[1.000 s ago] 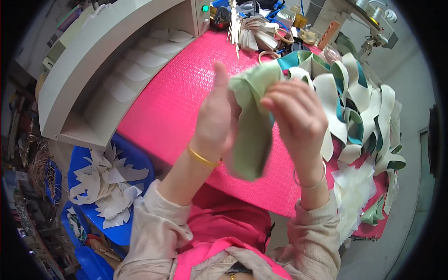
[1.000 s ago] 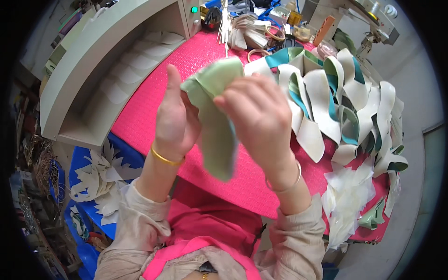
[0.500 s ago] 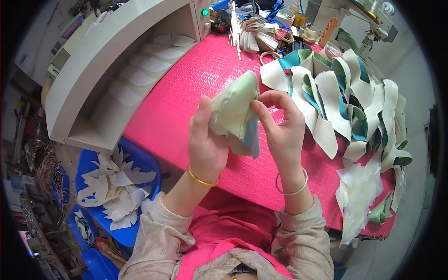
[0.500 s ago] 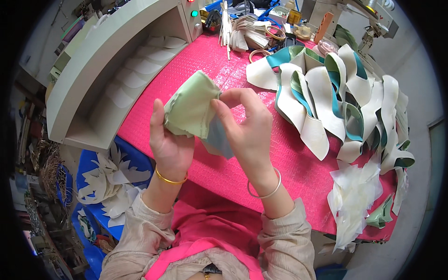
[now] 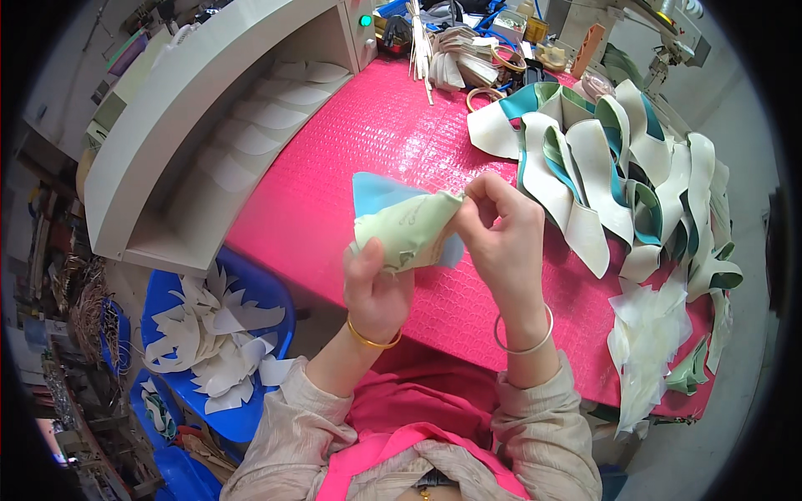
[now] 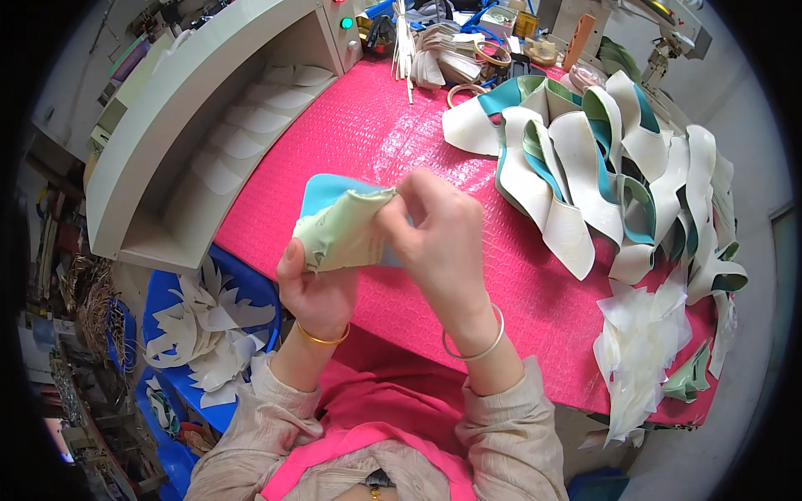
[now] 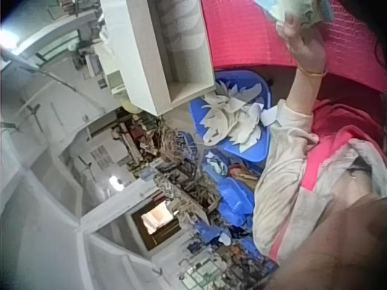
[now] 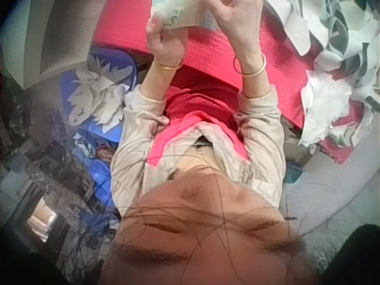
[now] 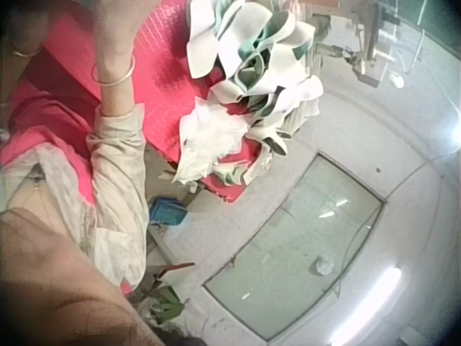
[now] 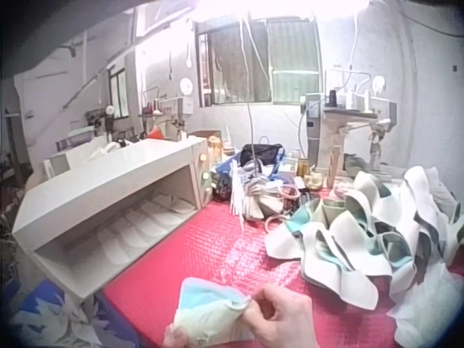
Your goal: The person assembles shoe components by hand, inserting a light green insole into a white shoe upper and pressing the edges to secure the fit. They handle multiple shoe parts, including white uppers and green insoles, on a pink textured work surface, occasionally picking up and placing down pieces from a nearby pile.
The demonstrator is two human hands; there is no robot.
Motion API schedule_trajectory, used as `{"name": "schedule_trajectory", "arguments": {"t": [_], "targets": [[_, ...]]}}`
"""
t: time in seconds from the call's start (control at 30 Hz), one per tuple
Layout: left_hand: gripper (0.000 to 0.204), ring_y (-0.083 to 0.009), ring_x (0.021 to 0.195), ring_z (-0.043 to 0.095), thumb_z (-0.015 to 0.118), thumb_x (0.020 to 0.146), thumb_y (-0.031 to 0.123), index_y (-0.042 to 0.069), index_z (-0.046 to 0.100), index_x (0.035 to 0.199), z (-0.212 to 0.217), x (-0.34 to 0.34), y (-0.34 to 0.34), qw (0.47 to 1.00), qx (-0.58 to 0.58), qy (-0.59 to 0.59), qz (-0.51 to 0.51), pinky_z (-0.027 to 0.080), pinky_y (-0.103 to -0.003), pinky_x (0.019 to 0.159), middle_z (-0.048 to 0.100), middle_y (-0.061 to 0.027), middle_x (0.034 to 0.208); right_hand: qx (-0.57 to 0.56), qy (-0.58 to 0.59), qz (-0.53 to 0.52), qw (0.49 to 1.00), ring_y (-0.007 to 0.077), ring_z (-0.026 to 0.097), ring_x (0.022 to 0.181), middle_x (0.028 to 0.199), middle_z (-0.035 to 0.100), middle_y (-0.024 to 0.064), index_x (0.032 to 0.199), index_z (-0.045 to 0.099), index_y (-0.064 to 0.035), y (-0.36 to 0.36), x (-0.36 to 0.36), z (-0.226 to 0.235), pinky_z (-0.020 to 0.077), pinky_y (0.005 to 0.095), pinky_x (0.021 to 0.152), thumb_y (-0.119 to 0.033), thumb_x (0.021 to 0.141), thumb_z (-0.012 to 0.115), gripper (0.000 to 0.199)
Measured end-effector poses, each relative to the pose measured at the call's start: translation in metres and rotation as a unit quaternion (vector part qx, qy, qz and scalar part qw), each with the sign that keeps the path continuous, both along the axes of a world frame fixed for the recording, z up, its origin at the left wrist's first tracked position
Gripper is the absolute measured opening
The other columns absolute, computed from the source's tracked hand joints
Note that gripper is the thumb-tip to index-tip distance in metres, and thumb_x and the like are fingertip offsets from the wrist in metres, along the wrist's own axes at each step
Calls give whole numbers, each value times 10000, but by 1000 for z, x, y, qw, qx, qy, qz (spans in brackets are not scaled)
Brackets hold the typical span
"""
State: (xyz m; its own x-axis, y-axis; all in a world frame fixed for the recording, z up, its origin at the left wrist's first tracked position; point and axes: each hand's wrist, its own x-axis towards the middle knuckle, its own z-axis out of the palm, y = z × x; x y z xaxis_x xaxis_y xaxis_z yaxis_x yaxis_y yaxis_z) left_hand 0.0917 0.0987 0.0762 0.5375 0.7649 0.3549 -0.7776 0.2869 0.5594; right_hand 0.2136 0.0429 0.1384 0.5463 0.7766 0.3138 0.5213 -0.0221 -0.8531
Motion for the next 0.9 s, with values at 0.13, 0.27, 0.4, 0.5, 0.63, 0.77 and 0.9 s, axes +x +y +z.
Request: {"name": "schedule_trajectory", "arguments": {"t": [0.13,0.27,0.4,0.5,0.63,0.77,0.9], "targets": [[546,-276,1171,446,378,877,411,4,461,1231,-8,3,-5,993,-82,-60,-65,294,-418,1013,502,-146,1235,59,237,80,966,52,522,646,670,574,27,771,555,9,-7,5,-18,408,210,586,-101,800,587,118],[580,-282,1206,411,383,868,432,3,440,1253,-18,-1,8,971,-108,-150,-149,273,-427,1032,467,-151,1273,130,272,107,948,59,517,614,695,573,1,800,550,8,-8,1,-29,410,211,568,-112,821,588,127],[590,-282,1213,400,381,864,440,6,432,1262,-17,-4,4,977,-113,-118,-137,265,-426,1038,454,-149,1287,133,207,83,966,69,530,610,681,575,29,816,546,-1,-12,-8,-24,419,235,551,-91,818,584,98],[592,-282,1208,406,378,861,434,3,428,1264,-20,-5,0,980,-107,-105,-128,262,-421,1039,459,-149,1281,74,98,56,991,114,540,584,657,570,64,825,538,-5,-13,-10,-12,427,266,535,-80,803,584,91],[591,-280,1199,414,380,855,424,-14,433,1249,-19,-6,-2,984,-71,-103,-127,261,-422,1040,465,-153,1273,23,-27,63,997,209,544,592,676,557,103,809,531,-5,-16,-7,-7,435,316,547,-78,757,597,111],[571,-281,1123,487,402,832,390,-36,440,1212,-12,-13,-2,981,-82,-115,-135,347,-404,970,506,-166,1208,73,-147,5,986,165,538,673,701,523,78,832,581,-12,-16,-6,-3,406,275,592,-74,729,609,124],[571,-282,1199,414,396,850,401,-17,449,1235,-12,-19,3,975,-83,-119,-170,260,-429,1038,464,-160,1273,74,-92,139,983,253,540,754,806,556,108,893,613,-26,-18,8,-8,416,313,712,-74,749,597,153]]}}
